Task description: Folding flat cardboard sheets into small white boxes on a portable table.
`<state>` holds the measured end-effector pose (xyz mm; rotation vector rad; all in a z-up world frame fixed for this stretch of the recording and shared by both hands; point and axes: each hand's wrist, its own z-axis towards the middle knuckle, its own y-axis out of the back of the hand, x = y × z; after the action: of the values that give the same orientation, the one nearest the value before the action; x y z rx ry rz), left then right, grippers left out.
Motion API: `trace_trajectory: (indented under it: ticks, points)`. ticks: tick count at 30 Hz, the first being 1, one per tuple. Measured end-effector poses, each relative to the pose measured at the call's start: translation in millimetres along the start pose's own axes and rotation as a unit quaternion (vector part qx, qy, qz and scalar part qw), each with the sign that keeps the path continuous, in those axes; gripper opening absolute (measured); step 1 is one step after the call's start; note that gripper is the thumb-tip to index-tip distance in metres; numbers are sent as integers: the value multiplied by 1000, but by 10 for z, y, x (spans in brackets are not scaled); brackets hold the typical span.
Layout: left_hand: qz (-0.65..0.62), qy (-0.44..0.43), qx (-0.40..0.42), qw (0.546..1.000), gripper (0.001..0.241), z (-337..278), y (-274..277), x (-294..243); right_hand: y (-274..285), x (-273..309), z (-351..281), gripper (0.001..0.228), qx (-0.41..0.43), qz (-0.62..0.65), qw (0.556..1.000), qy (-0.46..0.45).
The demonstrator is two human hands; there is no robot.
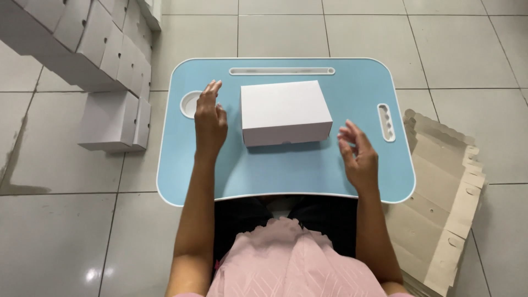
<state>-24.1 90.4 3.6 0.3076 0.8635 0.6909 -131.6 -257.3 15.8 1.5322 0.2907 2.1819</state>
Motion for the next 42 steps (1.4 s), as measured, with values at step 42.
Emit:
trace_trajectory:
  ticks: [42]
  points:
    - [-72,216,-301,926,62,-893,759,381,-2533,267,985,66,326,3,932,159]
